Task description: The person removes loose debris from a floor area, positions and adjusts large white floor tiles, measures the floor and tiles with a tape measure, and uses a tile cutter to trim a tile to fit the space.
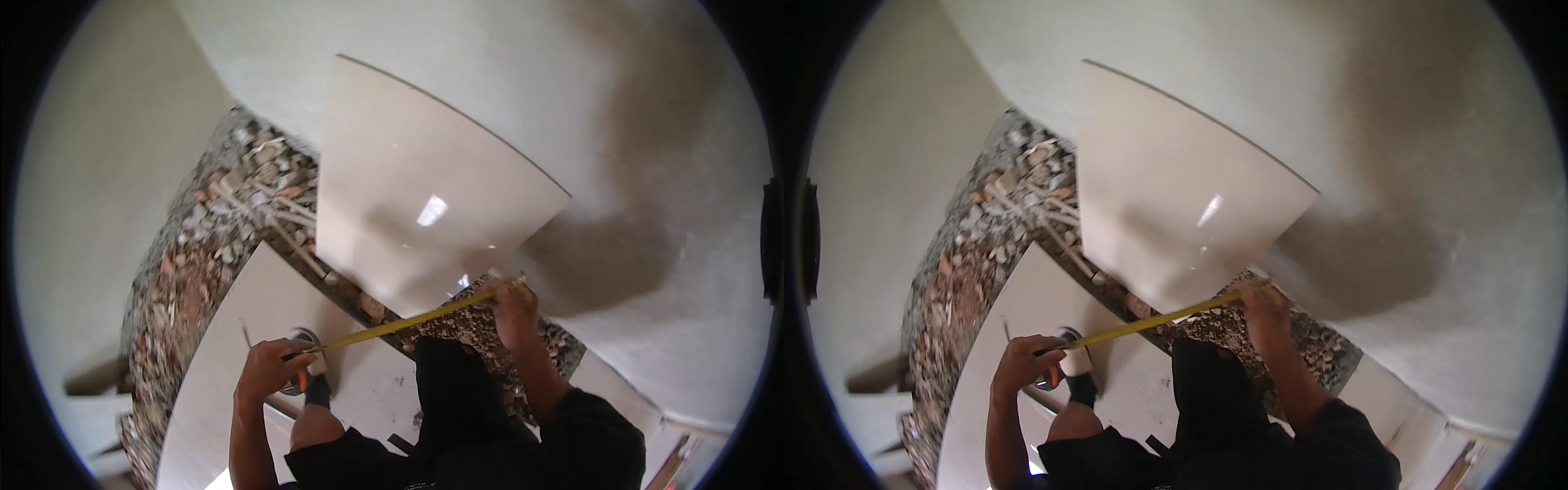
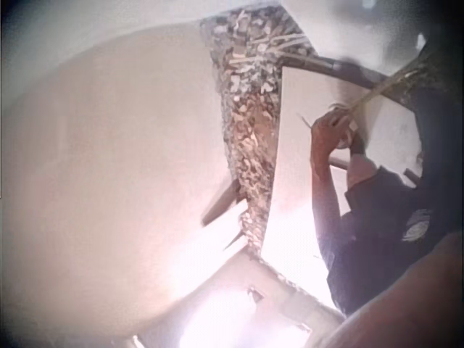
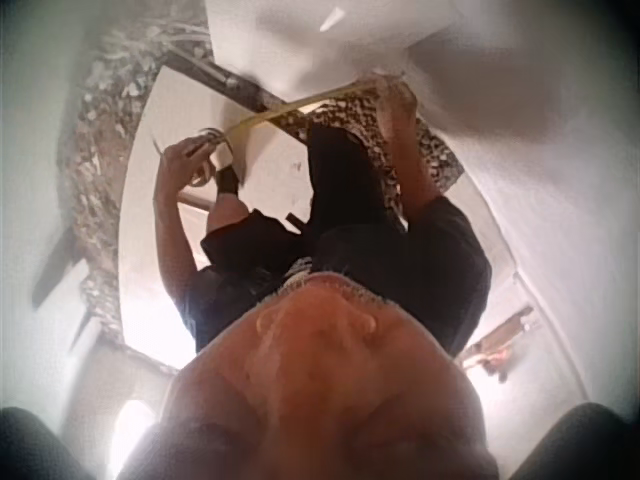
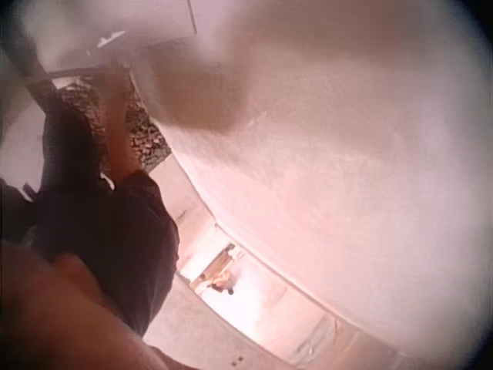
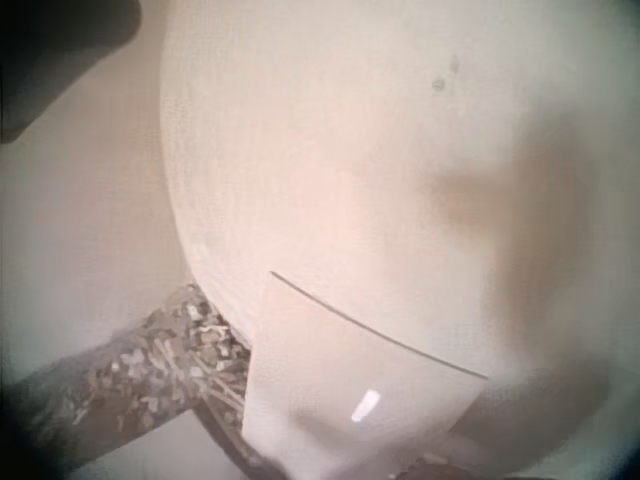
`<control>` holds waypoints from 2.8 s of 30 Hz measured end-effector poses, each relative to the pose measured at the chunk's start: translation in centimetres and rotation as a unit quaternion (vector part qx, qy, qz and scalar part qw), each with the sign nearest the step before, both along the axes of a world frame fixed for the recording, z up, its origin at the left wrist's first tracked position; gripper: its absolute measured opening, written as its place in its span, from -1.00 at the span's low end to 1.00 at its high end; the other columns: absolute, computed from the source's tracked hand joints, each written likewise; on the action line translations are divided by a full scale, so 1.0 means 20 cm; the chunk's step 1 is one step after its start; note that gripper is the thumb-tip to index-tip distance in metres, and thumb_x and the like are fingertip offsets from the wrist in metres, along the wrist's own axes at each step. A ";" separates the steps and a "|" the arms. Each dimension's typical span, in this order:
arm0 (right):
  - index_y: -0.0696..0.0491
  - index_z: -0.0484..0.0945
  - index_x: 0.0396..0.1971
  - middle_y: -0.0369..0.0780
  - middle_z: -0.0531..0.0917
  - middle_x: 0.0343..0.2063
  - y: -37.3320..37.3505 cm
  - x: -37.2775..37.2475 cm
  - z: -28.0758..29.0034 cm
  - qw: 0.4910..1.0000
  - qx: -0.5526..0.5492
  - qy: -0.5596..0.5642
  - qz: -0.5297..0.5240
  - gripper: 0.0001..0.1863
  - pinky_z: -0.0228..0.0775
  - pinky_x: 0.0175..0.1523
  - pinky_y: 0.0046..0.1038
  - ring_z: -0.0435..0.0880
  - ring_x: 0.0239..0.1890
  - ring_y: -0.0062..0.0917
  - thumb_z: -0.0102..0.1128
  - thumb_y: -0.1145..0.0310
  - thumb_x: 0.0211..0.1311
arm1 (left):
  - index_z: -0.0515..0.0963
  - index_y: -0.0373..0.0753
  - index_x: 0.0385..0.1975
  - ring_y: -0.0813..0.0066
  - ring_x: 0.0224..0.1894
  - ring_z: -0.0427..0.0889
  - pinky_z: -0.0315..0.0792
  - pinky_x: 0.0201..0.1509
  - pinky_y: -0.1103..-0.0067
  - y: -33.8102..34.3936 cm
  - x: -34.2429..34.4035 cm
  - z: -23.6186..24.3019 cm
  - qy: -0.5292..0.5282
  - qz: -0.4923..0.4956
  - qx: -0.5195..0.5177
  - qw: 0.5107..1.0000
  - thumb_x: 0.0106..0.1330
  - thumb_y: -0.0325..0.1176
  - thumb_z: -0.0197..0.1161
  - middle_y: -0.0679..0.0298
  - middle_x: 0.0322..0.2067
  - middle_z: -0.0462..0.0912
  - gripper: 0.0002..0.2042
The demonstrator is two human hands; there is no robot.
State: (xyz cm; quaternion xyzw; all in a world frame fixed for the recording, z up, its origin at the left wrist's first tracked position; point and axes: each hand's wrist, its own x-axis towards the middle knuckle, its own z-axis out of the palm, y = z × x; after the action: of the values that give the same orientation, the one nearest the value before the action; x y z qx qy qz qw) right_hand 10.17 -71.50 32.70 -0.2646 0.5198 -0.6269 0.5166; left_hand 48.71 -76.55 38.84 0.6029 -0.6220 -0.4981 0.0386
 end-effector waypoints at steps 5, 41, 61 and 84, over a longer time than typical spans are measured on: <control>0.28 0.49 -0.26 -0.10 0.58 -0.32 -0.25 0.21 0.14 0.991 -0.119 0.004 -0.053 -0.72 0.50 -0.10 -0.38 0.60 -0.26 -0.42 -0.07 0.34 0.34 | 0.61 -0.35 -0.35 0.52 -0.56 0.59 0.43 -0.45 0.61 -0.45 -0.02 -0.04 0.072 -0.029 -0.128 0.989 0.13 -0.47 0.23 0.17 -0.58 0.60 -0.87; 0.20 0.46 -0.29 -0.21 0.57 -0.43 -1.00 0.55 0.36 0.840 -0.184 0.067 -0.507 -0.70 0.46 -0.29 -0.58 0.62 -0.36 -0.54 -0.03 0.22 0.34 | 0.64 -0.22 -0.39 0.37 -0.48 0.52 0.38 -0.31 0.50 -2.10 -0.49 0.38 0.075 -0.322 -0.393 0.858 0.15 -0.07 0.22 0.21 -0.58 0.56 -0.69; 0.24 0.43 -0.25 -0.17 0.55 -0.41 -0.86 0.36 0.36 0.792 -0.205 0.081 -0.570 -0.69 0.48 -0.32 -0.49 0.61 -0.38 -0.49 -0.03 0.24 0.33 | 0.63 -0.35 -0.34 0.49 -0.48 0.51 0.41 -0.31 0.57 -2.05 -0.50 0.40 0.092 -0.293 -0.384 0.871 0.13 -0.09 0.31 0.20 -0.55 0.60 -0.63; 0.23 0.44 -0.26 -0.18 0.55 -0.42 -0.82 0.34 0.37 0.788 -0.198 0.092 -0.575 -0.69 0.48 -0.34 -0.54 0.61 -0.40 -0.53 -0.03 0.23 0.33 | 0.66 -0.21 -0.41 0.38 -0.42 0.59 0.42 -0.29 0.50 -2.05 -0.53 0.34 0.094 -0.229 -0.393 0.886 0.08 0.02 0.29 0.24 -0.52 0.63 -0.63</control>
State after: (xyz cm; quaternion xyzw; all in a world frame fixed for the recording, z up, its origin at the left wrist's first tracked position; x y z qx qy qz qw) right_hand 17.02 -87.91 40.10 -0.0691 0.4851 -0.8701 -0.0535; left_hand 38.10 -117.55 45.66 0.3295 -0.8812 -0.2620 0.2152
